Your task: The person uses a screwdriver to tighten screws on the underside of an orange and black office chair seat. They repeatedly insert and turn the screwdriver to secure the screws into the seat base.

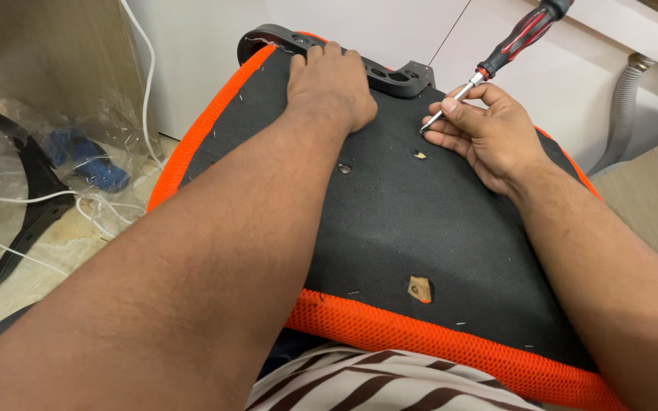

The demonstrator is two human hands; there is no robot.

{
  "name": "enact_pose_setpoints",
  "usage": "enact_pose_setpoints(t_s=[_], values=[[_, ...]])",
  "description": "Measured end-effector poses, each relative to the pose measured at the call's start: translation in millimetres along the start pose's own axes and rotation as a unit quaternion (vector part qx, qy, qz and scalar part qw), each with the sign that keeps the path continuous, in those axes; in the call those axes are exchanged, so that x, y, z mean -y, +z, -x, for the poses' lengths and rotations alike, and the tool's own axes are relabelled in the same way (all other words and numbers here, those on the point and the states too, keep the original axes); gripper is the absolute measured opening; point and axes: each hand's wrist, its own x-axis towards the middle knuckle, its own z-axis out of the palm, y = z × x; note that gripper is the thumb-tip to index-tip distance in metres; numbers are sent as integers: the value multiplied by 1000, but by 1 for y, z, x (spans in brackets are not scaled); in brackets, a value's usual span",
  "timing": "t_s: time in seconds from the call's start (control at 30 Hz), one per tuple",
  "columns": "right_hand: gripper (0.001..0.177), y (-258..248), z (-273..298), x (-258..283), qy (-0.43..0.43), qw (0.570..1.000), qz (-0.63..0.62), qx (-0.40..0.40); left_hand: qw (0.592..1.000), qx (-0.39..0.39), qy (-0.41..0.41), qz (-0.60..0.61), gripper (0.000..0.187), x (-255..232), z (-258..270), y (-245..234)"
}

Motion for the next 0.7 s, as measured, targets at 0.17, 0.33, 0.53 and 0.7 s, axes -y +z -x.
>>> enact_pose_setpoints(t_s=[0.17,0.33,0.53,0.7], values=[[13,9,-7,4,-20,1000,7,7,999,28,-24,-12,46,9,-6,-4],[12,29,-25,13,-25,999,26,1,999,48,-21,-13,33,2,-2,-12],[14,67,-53,25,-23,999,9,27,999,34,-24,-17,28,1,3,-29],[18,86,-77,24,-20,999,19,20,997,71,-44,3,24,4,-7,-35]])
